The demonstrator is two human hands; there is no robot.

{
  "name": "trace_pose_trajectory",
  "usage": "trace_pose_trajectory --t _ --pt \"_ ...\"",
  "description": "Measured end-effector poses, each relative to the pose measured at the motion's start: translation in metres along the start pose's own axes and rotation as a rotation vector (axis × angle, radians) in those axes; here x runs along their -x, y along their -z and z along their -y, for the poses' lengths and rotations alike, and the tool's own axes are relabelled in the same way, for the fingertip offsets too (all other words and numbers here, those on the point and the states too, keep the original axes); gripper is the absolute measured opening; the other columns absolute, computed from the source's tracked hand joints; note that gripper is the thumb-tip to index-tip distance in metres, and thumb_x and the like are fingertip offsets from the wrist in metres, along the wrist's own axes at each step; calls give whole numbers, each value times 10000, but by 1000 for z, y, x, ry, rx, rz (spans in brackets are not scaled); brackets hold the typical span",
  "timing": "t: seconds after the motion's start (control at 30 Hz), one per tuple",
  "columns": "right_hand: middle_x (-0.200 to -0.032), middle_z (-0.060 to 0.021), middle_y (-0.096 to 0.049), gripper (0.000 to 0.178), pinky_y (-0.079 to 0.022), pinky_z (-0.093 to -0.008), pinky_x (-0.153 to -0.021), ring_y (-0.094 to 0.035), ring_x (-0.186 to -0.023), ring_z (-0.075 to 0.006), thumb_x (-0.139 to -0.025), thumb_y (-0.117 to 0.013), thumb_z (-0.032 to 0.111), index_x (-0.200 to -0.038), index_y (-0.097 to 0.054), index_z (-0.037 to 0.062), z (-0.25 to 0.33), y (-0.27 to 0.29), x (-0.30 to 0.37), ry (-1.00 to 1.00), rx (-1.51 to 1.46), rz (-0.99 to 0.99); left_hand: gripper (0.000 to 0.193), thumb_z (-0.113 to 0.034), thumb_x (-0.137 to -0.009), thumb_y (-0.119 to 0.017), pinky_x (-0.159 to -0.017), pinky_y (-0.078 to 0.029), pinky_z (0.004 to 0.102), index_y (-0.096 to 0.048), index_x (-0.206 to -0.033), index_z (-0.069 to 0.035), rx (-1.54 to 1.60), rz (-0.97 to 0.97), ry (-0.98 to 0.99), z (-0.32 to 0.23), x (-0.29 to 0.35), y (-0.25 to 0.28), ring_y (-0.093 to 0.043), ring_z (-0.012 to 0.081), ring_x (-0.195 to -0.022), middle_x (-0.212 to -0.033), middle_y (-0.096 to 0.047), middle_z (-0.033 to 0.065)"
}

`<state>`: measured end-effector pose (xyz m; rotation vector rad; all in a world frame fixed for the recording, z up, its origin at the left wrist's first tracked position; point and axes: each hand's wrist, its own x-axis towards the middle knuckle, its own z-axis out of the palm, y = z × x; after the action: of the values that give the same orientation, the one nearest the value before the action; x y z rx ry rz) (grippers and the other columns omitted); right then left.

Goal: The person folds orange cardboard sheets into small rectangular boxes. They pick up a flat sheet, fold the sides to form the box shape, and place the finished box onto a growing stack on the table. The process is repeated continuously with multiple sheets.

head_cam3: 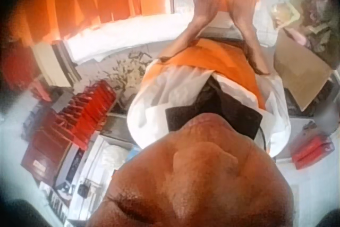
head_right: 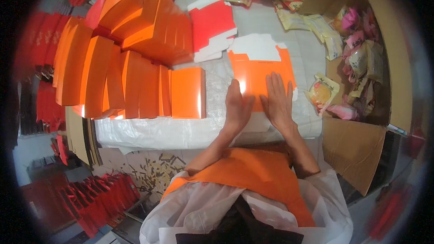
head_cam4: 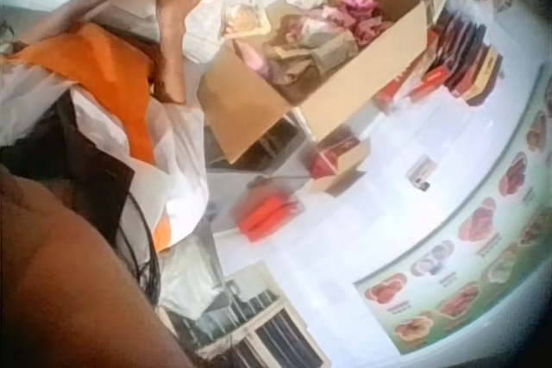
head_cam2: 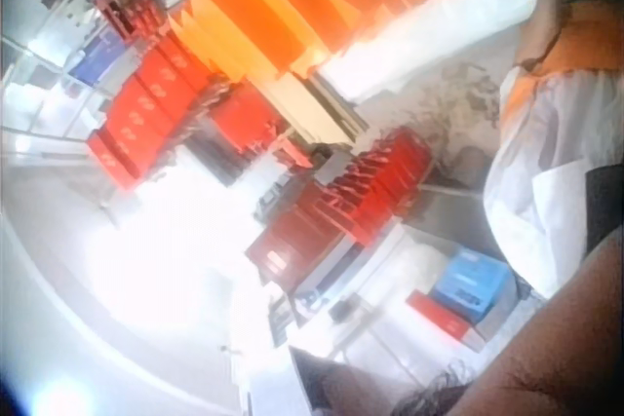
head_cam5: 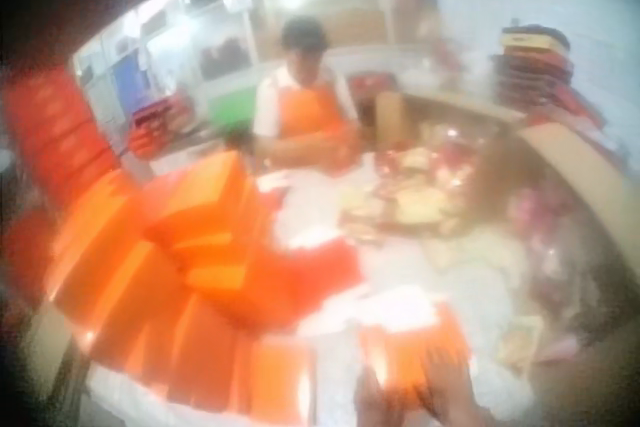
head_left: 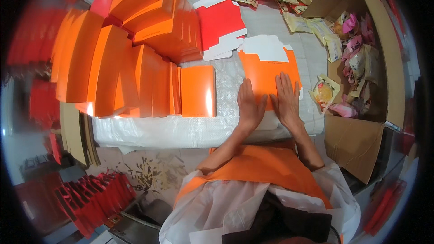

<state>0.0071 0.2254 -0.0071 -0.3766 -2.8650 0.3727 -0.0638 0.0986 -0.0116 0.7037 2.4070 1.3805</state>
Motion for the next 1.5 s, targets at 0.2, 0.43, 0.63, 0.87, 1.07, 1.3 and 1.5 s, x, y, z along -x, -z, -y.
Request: trace_pose_trajectory --t 0.2,0.43,0.63,0.87,1.07,1.3,1.5 --pt "-1351 -188 -296 574 -126 -530 -1021 -273 -1264 -303 -784 -573 187 -1277 -342 9 -7 -7 1 -1 13 2 599 -151 -837 -514 -1032 -164 462 -216 -1268 139 -20 -10 -69 -24 8 6 -202 455 -1240 -1318 -211 340" --pt "-1347 -189 -302 583 -151 -546 -1007 -282 -1260 -300 -756 -594 207 -1264 -374 25 -10 -7 4 54 -4 -72 583 -143 -847 -491 -1035 -157 467 -210 -1264 150 -70 -83 -117 -25 15 -6 -182 469 -1244 -1331 -171 351" --pt "-1347 -174 -307 596 -151 -544 -1008 -283 -1261 -290 -751 -600 211 -1270 -370 29 -7 -3 2 54 5 -73 564 -128 -846 -486 -1019 -203 448 -223 -1265 142 -244 -120 -163 -28 13 -9 -243 456 -1214 -1317 -212 337" --pt "-1260 -176 -419 442 -179 -521 -1009 -356 -1209 -309 -784 -554 137 -1199 -454 25 -16 0 7 138 -137 -118 422 -165 -859 -514 -792 -417 258 -401 -1208 44 614 91 241 -33 -17 16 -491 142 -967 -1089 -517 114" --pt "-1009 -107 -555 258 -423 -349 -851 -547 -948 -225 -919 -402 174 -1075 -498 -8 17 51 39 -245 -1206 17 306 -281 -921 -438 -639 -398 223 -548 -916 4 1038 -363 256 -51 -20 39 -448 62 -719 -819 -538 -2" --pt "-1097 -66 -523 364 -400 -356 -897 -505 -1006 -197 -921 -417 273 -1209 -412 51 23 43 23 -522 -2267 99 358 -284 -951 -327 -679 -418 244 -535 -967 7 888 -235 127 -53 14 38 -499 102 -749 -883 -566 52" --pt "-1122 -52 -489 392 -411 -322 -848 -490 -1006 -180 -917 -397 344 -1203 -405 76 64 50 30 -555 -2127 117 313 -247 -950 -329 -690 -417 253 -469 -1088 -4 864 -169 159 -60 19 41 -458 105 -897 -1043 -512 81"
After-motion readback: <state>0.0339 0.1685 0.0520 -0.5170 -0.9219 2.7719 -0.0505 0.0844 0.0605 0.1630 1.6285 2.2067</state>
